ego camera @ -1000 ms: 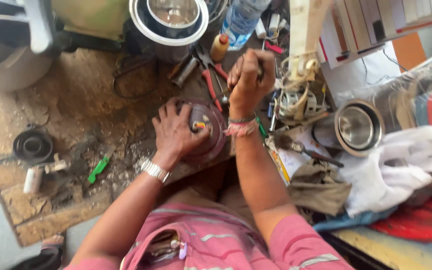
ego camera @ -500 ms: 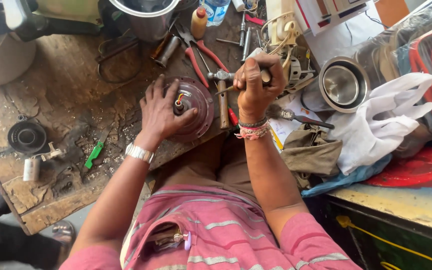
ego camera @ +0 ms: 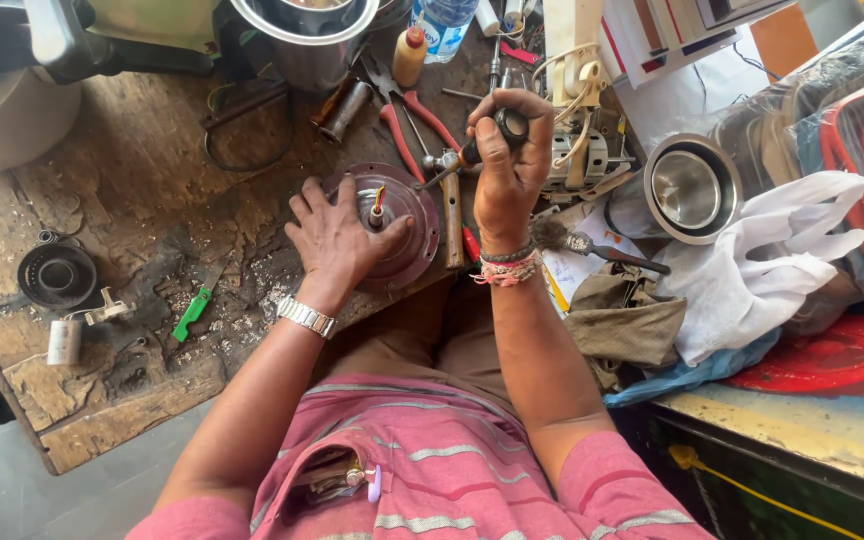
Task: The person works on a circular reddish-brown electrical component on a cluttered workbench. They use a screwdriver to adjust wires and a hammer to tap the component, then wipe their hands with a cloth. The task involves repeated adjustments and tool use without a visible final state.
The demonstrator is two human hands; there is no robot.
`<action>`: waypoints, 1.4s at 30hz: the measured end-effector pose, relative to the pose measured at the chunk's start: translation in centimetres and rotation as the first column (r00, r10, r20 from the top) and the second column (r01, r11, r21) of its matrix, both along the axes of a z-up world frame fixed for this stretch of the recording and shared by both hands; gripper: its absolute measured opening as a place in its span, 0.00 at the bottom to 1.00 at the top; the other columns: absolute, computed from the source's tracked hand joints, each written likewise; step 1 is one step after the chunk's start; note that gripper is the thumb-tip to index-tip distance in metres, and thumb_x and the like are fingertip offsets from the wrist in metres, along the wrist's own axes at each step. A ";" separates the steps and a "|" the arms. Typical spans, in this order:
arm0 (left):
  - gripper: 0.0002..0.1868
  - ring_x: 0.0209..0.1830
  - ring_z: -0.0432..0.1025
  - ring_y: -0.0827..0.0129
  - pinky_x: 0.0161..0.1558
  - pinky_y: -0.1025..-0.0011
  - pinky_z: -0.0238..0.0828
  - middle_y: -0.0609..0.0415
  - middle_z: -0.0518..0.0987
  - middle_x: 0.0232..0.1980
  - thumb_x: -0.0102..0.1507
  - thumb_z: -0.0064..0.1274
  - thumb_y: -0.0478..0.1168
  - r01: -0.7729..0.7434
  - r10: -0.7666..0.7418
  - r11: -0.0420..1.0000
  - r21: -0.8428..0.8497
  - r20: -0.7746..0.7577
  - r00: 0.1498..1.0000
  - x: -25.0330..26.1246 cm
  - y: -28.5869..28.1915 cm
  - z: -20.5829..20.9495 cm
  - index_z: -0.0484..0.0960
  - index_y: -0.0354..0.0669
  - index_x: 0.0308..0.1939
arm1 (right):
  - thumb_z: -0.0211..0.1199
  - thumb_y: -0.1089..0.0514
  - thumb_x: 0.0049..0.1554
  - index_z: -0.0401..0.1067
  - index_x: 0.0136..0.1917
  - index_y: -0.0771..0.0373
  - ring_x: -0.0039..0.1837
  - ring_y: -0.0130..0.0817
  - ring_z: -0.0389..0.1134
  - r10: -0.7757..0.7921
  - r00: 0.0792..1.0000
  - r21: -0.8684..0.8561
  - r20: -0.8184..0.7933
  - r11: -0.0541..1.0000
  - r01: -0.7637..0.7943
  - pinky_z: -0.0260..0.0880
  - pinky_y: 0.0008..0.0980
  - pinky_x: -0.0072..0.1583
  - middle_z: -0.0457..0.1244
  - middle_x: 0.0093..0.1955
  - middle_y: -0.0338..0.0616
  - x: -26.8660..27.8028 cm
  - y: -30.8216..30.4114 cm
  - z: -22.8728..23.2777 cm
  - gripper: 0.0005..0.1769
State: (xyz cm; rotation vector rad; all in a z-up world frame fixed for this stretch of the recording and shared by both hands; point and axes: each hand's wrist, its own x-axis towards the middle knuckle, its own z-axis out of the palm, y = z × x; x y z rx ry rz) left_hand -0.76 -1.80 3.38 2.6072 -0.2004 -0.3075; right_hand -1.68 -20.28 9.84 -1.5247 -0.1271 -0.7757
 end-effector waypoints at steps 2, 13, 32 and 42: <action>0.51 0.71 0.53 0.33 0.61 0.37 0.56 0.29 0.57 0.73 0.50 0.62 0.74 0.003 -0.003 1.000 -0.002 -0.011 1.000 0.0 0.0 0.2 0.70 0.49 0.69 | 0.57 0.63 0.68 0.65 0.62 0.61 0.49 0.23 0.64 0.018 1.000 0.024 0.021 1.000 -0.019 0.68 0.23 0.54 0.65 0.51 0.39 0.3 -0.2 -0.4 0.10; 0.52 0.72 0.50 0.32 0.61 0.34 0.53 0.30 0.55 0.74 0.50 0.62 0.73 0.023 -0.023 1.000 -0.001 -0.039 0.999 0.3 0.0 0.2 0.70 0.49 0.69 | 0.57 0.64 0.68 0.64 0.61 0.61 0.51 0.25 0.64 0.023 1.000 0.026 -0.011 0.999 -0.023 0.68 0.25 0.54 0.64 0.49 0.40 0.8 -0.2 -1.3 0.09; 0.52 0.73 0.49 0.32 0.63 0.33 0.52 0.30 0.55 0.74 0.50 0.61 0.74 0.034 -0.032 0.999 0.024 -0.091 0.995 0.6 -0.3 0.3 0.69 0.50 0.70 | 0.54 0.48 0.71 0.66 0.56 0.60 0.45 0.23 0.63 0.114 0.993 0.096 -0.040 0.989 -0.110 0.69 0.25 0.44 0.62 0.46 0.38 2.1 -0.8 -0.5 0.13; 0.52 0.71 0.51 0.31 0.60 0.32 0.52 0.29 0.56 0.72 0.49 0.62 0.74 0.027 -0.026 0.999 0.028 -0.023 0.999 0.7 -0.3 0.2 0.71 0.48 0.68 | 0.52 0.45 0.71 0.70 0.56 0.60 0.50 0.26 0.67 0.128 0.991 -0.019 -0.044 0.991 -0.129 0.72 0.27 0.55 0.66 0.48 0.41 2.7 -1.1 -0.8 0.16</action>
